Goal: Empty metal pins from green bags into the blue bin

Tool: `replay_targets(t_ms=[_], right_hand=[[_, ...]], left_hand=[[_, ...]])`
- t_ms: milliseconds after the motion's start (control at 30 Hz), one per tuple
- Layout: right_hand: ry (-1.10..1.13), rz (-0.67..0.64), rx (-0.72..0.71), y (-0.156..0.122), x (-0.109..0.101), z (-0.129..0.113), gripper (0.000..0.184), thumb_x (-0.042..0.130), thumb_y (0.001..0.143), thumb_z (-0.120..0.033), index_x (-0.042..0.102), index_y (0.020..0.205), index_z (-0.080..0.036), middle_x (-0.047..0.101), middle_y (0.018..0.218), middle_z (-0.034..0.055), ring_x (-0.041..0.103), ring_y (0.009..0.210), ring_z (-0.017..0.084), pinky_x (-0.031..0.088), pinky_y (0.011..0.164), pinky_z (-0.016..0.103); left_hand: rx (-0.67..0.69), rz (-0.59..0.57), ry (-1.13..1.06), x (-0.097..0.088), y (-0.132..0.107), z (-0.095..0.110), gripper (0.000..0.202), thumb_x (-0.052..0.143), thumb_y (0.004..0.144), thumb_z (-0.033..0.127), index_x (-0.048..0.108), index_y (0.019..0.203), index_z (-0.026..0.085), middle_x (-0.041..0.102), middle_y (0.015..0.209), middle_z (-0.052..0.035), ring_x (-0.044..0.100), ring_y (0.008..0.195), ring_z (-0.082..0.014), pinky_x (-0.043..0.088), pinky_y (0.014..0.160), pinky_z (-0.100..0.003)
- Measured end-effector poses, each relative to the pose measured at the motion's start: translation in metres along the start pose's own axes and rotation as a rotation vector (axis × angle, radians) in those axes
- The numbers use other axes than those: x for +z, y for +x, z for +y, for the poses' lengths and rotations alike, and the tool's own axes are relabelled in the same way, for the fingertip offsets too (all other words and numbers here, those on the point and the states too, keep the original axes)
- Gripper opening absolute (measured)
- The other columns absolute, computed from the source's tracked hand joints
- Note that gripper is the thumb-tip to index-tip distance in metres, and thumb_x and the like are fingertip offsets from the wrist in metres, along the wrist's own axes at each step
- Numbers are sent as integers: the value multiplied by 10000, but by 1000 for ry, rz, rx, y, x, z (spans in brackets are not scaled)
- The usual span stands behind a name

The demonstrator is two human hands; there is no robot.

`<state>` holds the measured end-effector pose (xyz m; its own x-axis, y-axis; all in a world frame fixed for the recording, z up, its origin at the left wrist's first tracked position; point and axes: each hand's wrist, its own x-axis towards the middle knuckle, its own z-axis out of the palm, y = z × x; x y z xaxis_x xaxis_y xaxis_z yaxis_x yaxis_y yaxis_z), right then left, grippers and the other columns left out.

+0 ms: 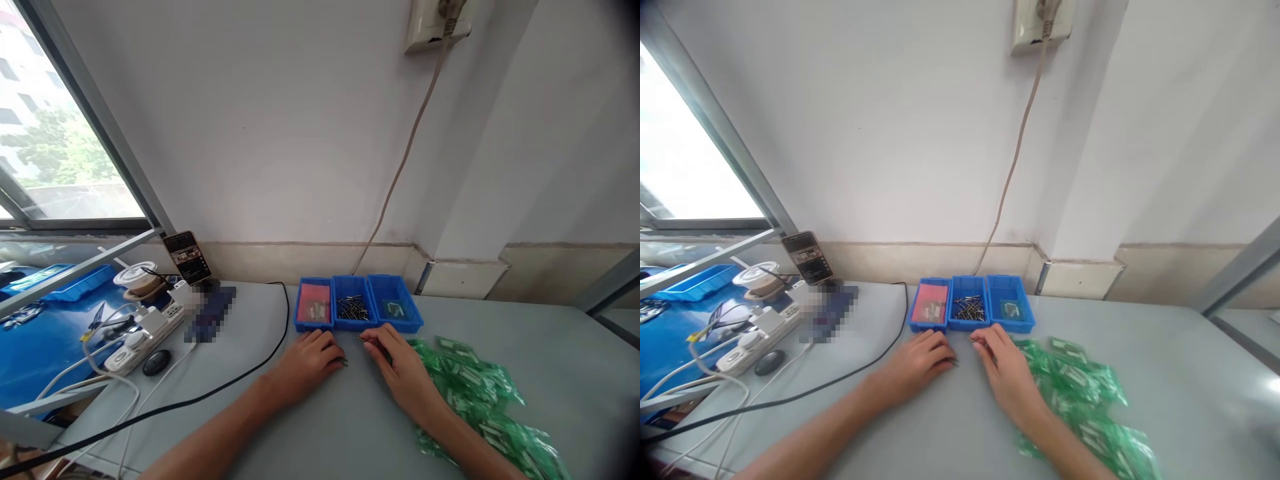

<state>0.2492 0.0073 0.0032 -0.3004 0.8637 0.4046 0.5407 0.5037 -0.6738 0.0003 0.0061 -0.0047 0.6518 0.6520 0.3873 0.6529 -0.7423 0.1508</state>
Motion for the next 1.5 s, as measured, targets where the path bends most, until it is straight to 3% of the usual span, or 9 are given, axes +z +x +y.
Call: replay_targets(t_ms=[300,567,933,1167,1500], right_hand=[[-22,31,34,6,1,8,249,460,1082,-389,671,1125,-263,663,1054,84,657,935,256,555,840,389],[-5,-7,29,0,2,-2,235,481,1078,-387,678,1064,-260,686,1033,77,674,948,261,553,834,383],[105,111,79,-19,-1,-13,258,525,1057,-459,712,1058,-281,679,954,67,662,853,252,560,764,359],[214,114,83,-21,0,-27,291,541,1042,-510,716,1014,-279,720,958,71,694,852,250,584,762,354],[254,140,116,-16,4,-12,282,573,1019,-503,723,982,-268,749,952,68,702,848,250,576,761,344]], left_hand=[[73,-1,122,2,-2,-6,154,588,1075,326,655,1116,194,647,1024,-35,608,905,-193,460,767,-328],[75,-12,120,-1,1,-4,182,544,1094,337,650,1104,190,645,1035,-46,617,926,-192,486,798,-324],[97,-22,197,-2,3,1,195,479,1113,290,642,1112,183,652,1015,-56,604,894,-194,467,780,-327],[111,-58,220,-10,7,6,206,467,1118,282,641,1146,175,651,1044,-69,606,905,-195,477,797,-326],[101,-39,218,-4,5,4,210,465,1118,298,643,1128,187,646,1035,-67,604,912,-194,471,788,-316]])
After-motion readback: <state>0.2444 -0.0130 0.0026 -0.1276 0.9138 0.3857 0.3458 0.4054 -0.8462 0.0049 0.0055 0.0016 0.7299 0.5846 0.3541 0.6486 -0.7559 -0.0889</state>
